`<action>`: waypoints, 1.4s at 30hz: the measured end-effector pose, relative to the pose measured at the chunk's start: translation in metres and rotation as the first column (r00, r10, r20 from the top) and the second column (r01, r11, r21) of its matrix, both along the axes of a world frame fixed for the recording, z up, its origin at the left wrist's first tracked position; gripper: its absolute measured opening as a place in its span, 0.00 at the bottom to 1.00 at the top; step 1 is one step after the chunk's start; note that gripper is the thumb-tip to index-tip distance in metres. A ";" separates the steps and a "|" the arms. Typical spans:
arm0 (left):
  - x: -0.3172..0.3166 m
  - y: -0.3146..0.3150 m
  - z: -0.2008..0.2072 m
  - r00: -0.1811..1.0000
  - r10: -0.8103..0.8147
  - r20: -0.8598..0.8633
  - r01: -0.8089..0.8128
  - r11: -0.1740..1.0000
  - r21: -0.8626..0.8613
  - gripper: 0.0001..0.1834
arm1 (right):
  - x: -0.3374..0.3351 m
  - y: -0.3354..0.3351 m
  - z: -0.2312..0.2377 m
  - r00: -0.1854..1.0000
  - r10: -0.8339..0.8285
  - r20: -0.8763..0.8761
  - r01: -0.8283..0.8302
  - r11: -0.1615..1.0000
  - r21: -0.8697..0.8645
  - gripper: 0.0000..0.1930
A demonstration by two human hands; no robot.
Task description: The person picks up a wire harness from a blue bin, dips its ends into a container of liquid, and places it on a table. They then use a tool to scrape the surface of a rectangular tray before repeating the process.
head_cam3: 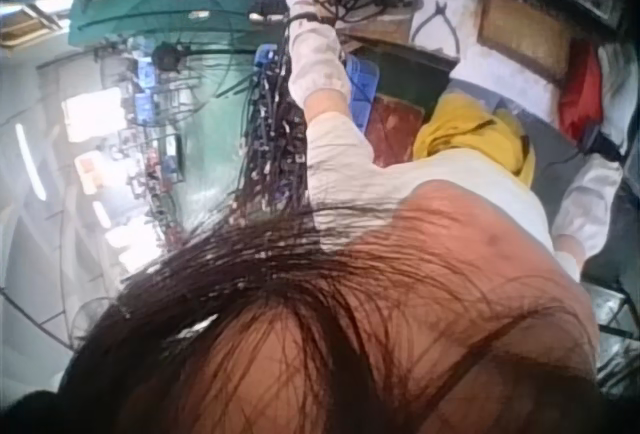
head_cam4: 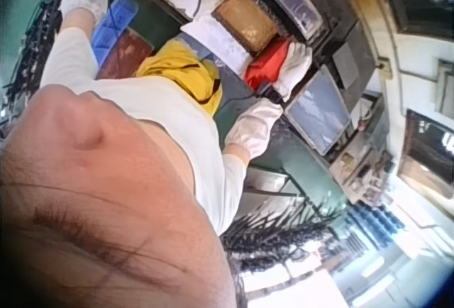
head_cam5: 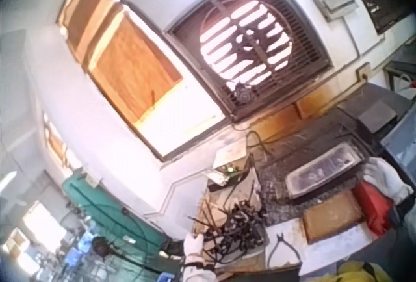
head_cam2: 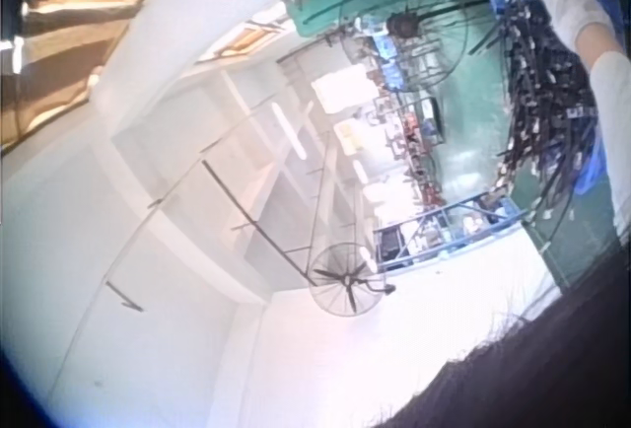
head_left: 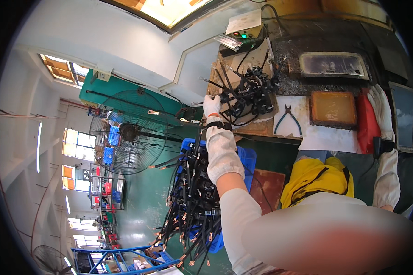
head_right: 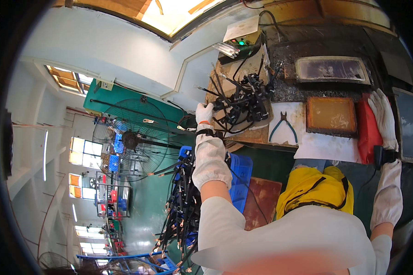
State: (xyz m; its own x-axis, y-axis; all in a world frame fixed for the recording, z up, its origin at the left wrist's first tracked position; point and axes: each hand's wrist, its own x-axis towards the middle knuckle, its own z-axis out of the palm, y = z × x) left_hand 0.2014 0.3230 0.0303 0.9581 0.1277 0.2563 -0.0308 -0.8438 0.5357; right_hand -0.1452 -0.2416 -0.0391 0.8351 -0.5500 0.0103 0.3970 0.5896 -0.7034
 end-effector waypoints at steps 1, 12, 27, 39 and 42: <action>0.005 0.006 -0.005 1.000 0.001 -0.019 -0.002 0.996 -0.086 0.24 | 0.005 0.002 0.003 1.000 0.013 0.012 -0.013 1.000 -0.006 0.25; 0.014 -0.039 -0.041 0.985 -0.151 -0.086 0.110 0.926 -0.362 0.16 | -0.005 -0.006 -0.007 1.000 -0.001 -0.017 0.001 1.000 0.013 0.26; 0.028 -0.051 -0.057 0.955 -0.296 0.032 0.249 0.734 -0.632 0.15 | 0.001 -0.002 0.001 0.996 -0.023 -0.081 0.018 0.998 -0.056 0.27; 0.013 -0.073 -0.036 0.963 -0.259 -0.072 0.183 0.828 -0.530 0.16 | -0.002 -0.001 0.001 0.994 -0.059 -0.094 0.056 0.998 -0.031 0.26; 0.014 -0.067 -0.038 0.958 -0.264 -0.109 0.255 0.963 -0.089 0.24 | -0.002 -0.005 0.000 0.998 -0.018 -0.055 0.017 1.000 -0.018 0.26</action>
